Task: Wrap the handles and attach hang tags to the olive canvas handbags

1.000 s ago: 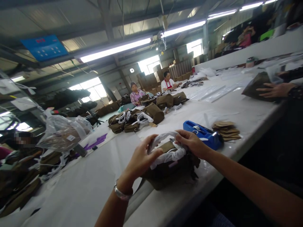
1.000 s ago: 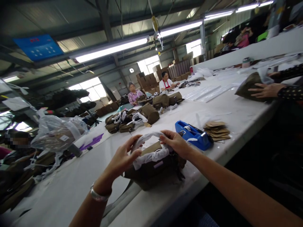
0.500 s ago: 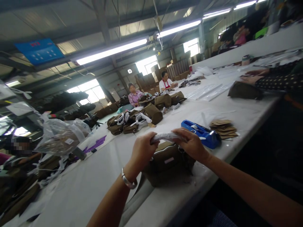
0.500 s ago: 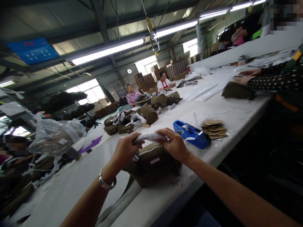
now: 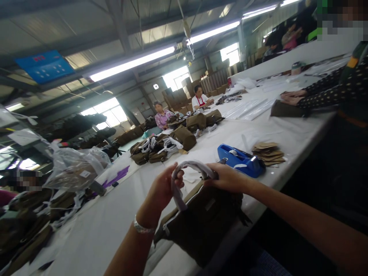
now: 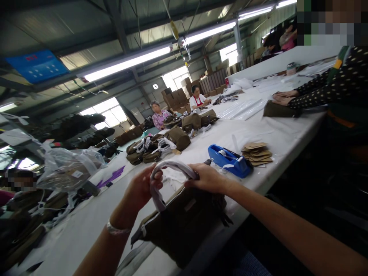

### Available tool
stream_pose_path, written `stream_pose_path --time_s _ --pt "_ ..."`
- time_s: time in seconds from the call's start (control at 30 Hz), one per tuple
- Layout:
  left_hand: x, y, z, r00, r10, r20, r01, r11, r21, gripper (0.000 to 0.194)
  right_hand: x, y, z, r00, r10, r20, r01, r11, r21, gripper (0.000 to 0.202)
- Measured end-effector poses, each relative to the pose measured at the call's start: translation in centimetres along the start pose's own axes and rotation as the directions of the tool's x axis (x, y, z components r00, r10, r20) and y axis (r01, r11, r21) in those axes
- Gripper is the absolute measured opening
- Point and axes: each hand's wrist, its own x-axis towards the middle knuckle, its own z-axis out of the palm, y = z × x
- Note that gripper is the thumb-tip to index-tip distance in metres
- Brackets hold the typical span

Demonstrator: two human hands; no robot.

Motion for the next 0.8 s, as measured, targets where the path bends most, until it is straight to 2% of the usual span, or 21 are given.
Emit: stream_pose_path --time_s 0.1,0.17,0.23,0.3,0.4,0.47,0.53,0.6,0.67,0.73,0.77,0.8 --pt "-0.7 -1.8 -0.3 0.997 0.042 0.058 -0.049 0.993 0.112 0.035 -0.1 -0.7 0.1 0.998 -0.01 -0.065 0.015 0.996 0.087 0.039" --pt "-1.3 -3.1 -0.6 0.992 0.065 0.106 -0.086 0.975 0.203 0.038 -0.1 -0.7 0.6 0.988 -0.039 -0.151 0.047 0.998 0.051 0.035" --pt "-2.0 -4.1 -1.0 0.99 0.012 0.142 -0.049 0.964 0.26 0.047 -0.1 -0.4 1.3 0.975 -0.076 -0.207 0.071 0.997 -0.031 0.033" --pt "-2.4 -4.3 -1.5 0.978 -0.059 0.201 0.007 0.968 0.252 0.061 -0.2 -0.2 2.2 0.969 -0.11 -0.223 0.095 0.993 -0.076 0.027" --pt "-2.9 -3.0 -1.5 0.96 -0.131 0.249 0.089 0.981 0.174 0.074 -0.2 -0.5 3.5 0.966 -0.17 -0.194 0.151 0.982 -0.113 0.019" --pt "-3.2 -1.7 -0.8 0.968 -0.159 0.193 0.124 0.975 0.185 0.065 -0.1 -1.1 4.2 0.962 -0.202 -0.186 0.177 0.974 -0.144 0.022" --pt "-3.8 -0.7 0.4 0.983 -0.144 0.11 0.11 0.958 0.264 0.051 -0.2 -1.9 4.4 0.953 -0.235 -0.194 0.203 0.965 -0.168 0.025" --pt "-4.8 -0.1 1.5 0.996 -0.085 0.014 0.075 0.931 0.358 0.048 -0.8 -2.7 4.0 0.939 -0.282 -0.199 0.254 0.955 -0.153 0.031" --pt "-6.1 0.1 2.0 0.993 0.003 -0.12 0.048 0.907 0.419 0.051 -2.2 -3.1 3.0 0.903 -0.373 -0.212 0.363 0.928 -0.086 0.043" --pt "-7.6 0.3 1.6 0.951 0.112 -0.288 0.02 0.909 0.417 0.054 -4.1 -2.6 1.7 0.843 -0.454 -0.287 0.46 0.886 -0.051 0.045" --pt "-8.4 0.4 1.2 0.914 0.165 -0.372 -0.001 0.915 0.403 0.055 -5.1 -2.0 1.0 0.822 -0.44 -0.361 0.45 0.891 -0.062 0.038" --pt "-9.1 0.4 0.6 0.868 0.218 -0.446 -0.031 0.921 0.389 0.054 -6.0 -1.0 0.3 0.809 -0.368 -0.458 0.374 0.924 -0.082 0.03"
